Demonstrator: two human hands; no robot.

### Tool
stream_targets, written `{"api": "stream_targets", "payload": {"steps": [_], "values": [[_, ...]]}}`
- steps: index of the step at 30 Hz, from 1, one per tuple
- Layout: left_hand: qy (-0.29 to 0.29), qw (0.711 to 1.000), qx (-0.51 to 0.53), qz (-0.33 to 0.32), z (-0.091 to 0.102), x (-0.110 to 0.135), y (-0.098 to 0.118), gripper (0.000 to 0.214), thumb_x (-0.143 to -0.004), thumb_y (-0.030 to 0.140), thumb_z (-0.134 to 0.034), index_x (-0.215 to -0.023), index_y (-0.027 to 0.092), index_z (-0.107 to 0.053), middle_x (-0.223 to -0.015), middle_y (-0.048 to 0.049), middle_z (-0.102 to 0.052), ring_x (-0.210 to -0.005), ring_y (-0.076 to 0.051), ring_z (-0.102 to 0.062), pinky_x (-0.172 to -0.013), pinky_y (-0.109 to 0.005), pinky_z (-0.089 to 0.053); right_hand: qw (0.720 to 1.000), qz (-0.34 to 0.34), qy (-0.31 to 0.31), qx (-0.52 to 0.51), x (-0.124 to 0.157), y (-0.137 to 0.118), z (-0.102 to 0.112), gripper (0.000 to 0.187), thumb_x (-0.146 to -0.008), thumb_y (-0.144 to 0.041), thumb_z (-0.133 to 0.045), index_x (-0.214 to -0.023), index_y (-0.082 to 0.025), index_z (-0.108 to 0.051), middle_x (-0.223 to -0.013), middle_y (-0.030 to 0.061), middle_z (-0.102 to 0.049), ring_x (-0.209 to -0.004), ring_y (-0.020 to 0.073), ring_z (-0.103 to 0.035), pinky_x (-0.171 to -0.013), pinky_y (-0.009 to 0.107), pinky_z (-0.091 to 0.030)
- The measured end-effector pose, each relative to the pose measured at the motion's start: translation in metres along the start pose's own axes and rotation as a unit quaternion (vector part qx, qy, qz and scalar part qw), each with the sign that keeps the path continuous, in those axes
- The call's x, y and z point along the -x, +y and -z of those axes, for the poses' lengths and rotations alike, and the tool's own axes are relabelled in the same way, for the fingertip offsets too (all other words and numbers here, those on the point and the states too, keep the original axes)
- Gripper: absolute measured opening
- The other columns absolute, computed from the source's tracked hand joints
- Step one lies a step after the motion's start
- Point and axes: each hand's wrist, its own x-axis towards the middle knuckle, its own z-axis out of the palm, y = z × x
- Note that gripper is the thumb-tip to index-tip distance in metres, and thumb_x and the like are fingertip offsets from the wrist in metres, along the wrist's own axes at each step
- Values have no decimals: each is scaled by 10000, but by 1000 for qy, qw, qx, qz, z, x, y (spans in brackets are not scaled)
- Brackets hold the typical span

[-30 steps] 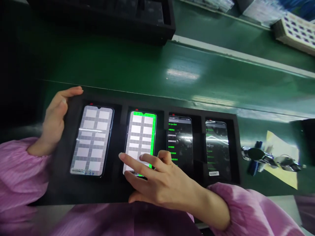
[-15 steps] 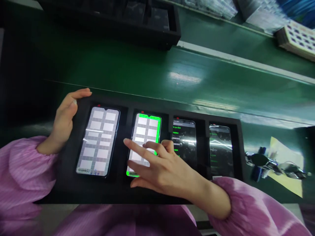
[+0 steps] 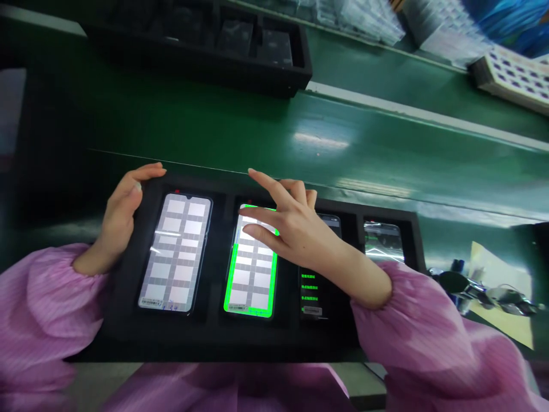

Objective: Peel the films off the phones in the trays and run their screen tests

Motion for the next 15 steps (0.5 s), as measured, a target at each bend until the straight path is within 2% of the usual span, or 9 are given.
{"api": "stream_targets", "payload": {"steps": [5, 9, 15], "values": [[5, 1000, 1, 7, 0, -1, 0, 330, -941, 602, -642, -1181, 423, -778, -1404, 5, -673, -1489, -322, -477, -1314, -545, -347, 999, -32, -14, 7, -5, 2, 0, 479, -1132, -526, -367, -1291, -326, -772, -1677, 131, -365, -1242, 392, -470, -824, 476, -392], [6, 1000, -1, 7, 0, -1, 0, 354, -945, 602, -636, -1189, 390, -779, -1412, -12, -668, -1485, -332, -480, -1319, -580, -328, 999, -43, -11, 2, -3, 2, 2, 489, -1131, -536, -356, -1293, -336, -772, -1666, 130, -384, -1237, 389, -473, -833, 486, -399], [-2, 1000, 3, -4, 0, 0, 0, 374, -983, 586, -615, -1223, 340, -761, -1431, -36, -656, -1470, -314, -498, -1308, -544, -331, 999, -38, -4, 12, 15, 11, 10, 478, -1127, -520, -386, -1256, -305, -793, -1638, 145, -425, -1194, 374, -502, -839, 482, -402]]}}
